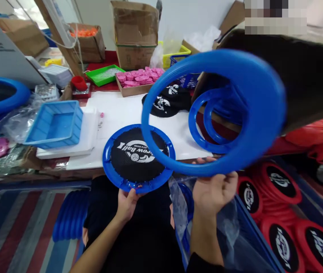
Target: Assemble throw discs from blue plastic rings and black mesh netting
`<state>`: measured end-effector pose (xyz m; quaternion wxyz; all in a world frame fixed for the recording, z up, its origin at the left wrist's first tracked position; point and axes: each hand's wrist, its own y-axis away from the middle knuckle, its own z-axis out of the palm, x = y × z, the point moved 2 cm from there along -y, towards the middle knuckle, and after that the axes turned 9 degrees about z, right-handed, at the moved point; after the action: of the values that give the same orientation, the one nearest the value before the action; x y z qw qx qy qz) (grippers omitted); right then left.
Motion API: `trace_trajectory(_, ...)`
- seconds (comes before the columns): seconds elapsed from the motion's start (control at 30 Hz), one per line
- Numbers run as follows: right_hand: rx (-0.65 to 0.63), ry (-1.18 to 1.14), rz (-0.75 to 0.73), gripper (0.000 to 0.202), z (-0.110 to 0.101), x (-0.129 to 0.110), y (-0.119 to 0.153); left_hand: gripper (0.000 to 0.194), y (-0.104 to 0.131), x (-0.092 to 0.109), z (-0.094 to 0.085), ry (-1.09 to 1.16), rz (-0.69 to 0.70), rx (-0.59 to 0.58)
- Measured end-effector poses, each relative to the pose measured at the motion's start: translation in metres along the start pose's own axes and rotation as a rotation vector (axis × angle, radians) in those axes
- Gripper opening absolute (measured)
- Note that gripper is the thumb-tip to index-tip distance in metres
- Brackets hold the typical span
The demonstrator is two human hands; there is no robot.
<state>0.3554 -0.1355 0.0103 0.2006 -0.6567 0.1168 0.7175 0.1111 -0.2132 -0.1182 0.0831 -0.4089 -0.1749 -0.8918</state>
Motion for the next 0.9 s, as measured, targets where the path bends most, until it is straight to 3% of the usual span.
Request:
trace_trajectory(0.13, -0.088, -0.217, 0.242, 0.04, 0.041, 0.022, 0.022, 0.074, -0.007, 0.012, -0.012, 0.05, 0.091, -0.03)
trace_trajectory(0.27, -0.189, -0.245, 0.42, 0.044, 0.074, 0.043, 0.037, 0.077, -0.01, 0.019, -0.02, 0.073, 0.102, -0.049)
trace_trajectory(0.37, -0.262, -0.144, 0.444, 0.05, 0.08, 0.05, 0.032, 0.075, -0.013, 0.024, -0.02, 0.089, 0.084, -0.036)
trace_trajectory(0.47, -0.337, 0.11, 0.415, 0.05, 0.067, 0.046, 0.016, 0.072, -0.024, 0.032, -0.013, 0.1, 0.062, -0.047)
trace_trajectory(0.53, -0.408, 0.421, 0.291, 0.046, 0.056, 0.036, 0.007, 0.071, -0.035, 0.037, -0.009, 0.104, 0.055, -0.048)
trace_trajectory(0.6, -0.415, 0.726, 0.042, 0.049, 0.05, 0.022, 0.003, 0.072, -0.044, 0.036, -0.008, 0.104, 0.05, -0.036)
trace_trajectory(0.67, -0.398, 0.867, -0.284, 0.041, 0.054, 0.007, 0.005, 0.076, -0.042, 0.03, -0.007, 0.083, 0.02, -0.051)
trace_trajectory(0.73, -0.507, 0.884, -0.571, 0.024, 0.069, -0.003, 0.01, 0.072, -0.025, 0.023, -0.004, -0.008, -0.002, -0.104)
trace_trajectory(0.8, -0.784, 0.904, -0.731, 0.03, 0.09, -0.004, 0.014, 0.058, 0.006, 0.02, 0.008, -0.167, 0.062, -0.231)
trace_trajectory(0.83, -0.933, 0.922, -0.76, 0.036, 0.101, -0.004, 0.014, 0.049, 0.026, 0.021, 0.02, -0.244, 0.153, -0.385)
trace_trajectory(0.9, -1.161, 0.961, -0.761, 0.044, 0.118, -0.002, 0.01, 0.041, 0.07, 0.024, 0.055, -0.23, 0.27, -0.923)
